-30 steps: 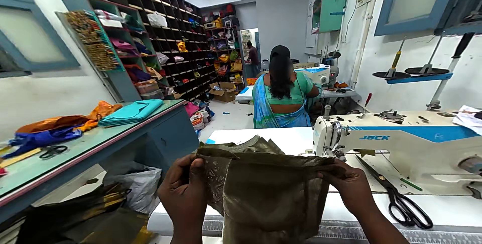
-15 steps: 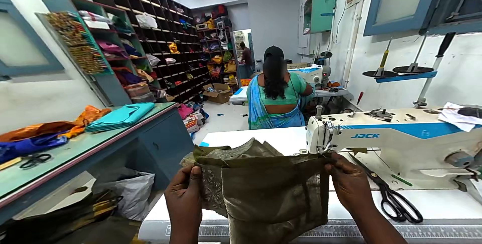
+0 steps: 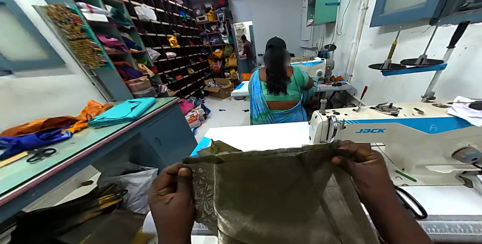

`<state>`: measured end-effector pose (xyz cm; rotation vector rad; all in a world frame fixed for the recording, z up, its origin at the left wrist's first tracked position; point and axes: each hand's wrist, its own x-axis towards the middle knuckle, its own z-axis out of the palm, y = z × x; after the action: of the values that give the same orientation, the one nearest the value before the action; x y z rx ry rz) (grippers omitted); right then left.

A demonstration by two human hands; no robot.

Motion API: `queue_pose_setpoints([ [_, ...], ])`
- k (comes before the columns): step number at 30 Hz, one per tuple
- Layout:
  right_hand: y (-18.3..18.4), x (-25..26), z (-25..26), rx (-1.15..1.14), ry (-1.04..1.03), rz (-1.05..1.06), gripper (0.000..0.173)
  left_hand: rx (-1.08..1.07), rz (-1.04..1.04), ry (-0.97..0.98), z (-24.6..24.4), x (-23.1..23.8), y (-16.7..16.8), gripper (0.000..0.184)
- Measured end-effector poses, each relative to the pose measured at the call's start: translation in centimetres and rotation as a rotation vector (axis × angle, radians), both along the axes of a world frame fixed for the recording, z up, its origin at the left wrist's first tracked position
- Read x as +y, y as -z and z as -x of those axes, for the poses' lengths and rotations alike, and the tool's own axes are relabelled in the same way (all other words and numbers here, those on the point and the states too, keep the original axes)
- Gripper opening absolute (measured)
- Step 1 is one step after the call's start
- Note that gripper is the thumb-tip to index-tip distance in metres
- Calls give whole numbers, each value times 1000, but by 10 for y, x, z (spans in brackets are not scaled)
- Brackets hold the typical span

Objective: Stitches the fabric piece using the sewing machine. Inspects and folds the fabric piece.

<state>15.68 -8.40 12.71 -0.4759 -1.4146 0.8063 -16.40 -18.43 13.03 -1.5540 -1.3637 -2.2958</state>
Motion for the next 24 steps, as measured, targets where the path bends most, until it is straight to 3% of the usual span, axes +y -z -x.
queue_pose_setpoints([
  [2, 12, 9, 6, -38, -52, 30, 14, 3, 20, -34, 6, 4, 7, 10],
  [7, 34, 19, 20, -89, -260, 115, 39, -68, 63, -82, 23, 13, 18, 9],
  [11, 41, 21, 28, -90, -216, 185, 48, -102, 172, -126, 30, 20, 29, 9],
  [19, 60, 26, 42, -99, -79, 280, 30, -396, 360, -7, 32, 38, 62, 15],
  [21, 68, 29, 42, -163, -68, 254, 17, -404, 345, -3, 30, 38, 61, 14],
  [24, 77, 31, 41, -286, -65, 189, 18, -336, 307, -32, 27, 31, 52, 12],
])
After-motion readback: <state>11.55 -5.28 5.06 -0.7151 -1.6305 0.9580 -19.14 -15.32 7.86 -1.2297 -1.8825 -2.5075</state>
